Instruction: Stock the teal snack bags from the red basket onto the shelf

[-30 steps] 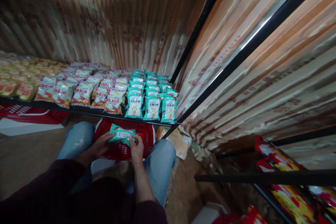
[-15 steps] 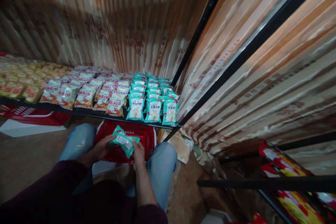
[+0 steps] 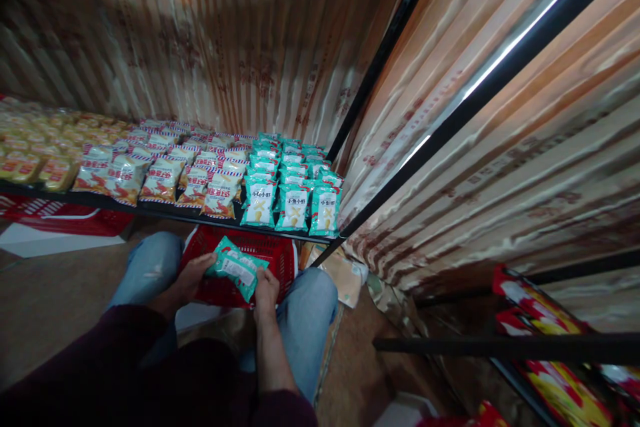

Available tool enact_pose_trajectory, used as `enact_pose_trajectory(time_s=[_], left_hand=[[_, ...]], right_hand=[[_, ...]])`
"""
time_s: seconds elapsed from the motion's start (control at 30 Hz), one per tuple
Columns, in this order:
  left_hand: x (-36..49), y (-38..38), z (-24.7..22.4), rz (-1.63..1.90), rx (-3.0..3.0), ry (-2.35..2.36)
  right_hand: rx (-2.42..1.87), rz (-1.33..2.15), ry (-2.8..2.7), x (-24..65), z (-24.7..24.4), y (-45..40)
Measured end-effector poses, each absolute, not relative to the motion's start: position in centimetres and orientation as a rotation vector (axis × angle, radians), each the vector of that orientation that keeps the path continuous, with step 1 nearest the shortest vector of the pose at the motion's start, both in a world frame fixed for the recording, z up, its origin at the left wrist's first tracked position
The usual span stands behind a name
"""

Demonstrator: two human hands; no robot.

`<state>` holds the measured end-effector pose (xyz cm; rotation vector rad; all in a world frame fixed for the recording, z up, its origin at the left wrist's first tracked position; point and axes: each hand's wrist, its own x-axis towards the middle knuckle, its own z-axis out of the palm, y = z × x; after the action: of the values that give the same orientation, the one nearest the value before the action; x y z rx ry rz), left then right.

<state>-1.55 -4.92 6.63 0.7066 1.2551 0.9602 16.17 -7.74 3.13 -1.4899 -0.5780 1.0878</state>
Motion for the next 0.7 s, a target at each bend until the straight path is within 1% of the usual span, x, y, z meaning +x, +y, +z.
enact_pose_trajectory(time_s=[0.17,0.3,0.43,0.53,0.6,0.7], left_hand=[[-1.8,-4.7,6.6,0.984,0.711,1.270],[-1.9,-4.5,6.2,1.004,0.724,1.297],[-2.1,-4.5,5.8,1.016,0.747,1.375],[-2.1,-4.6,5.9,0.990,0.756,1.407],[-2.0,-4.7,6.2,0.946,0.755,1.413],[-1.4,-4.5,7.0,0.861,0.745,1.403]], right_hand=[[-1.573,0.985,-0.729,16.6,3.2,-7.8],[-1.626,0.772,-0.887,16.5,4.7,-8.3],[-1.564,0.491,-1.544,15.4,5.5,-9.2],[-1.552,0.425,-1.909,14.5,5.2,-9.7],[-1.624,0.401,-1.968,14.1,4.9,-9.8],[-1.713,0.376,-1.916,13.9,4.7,-9.7]])
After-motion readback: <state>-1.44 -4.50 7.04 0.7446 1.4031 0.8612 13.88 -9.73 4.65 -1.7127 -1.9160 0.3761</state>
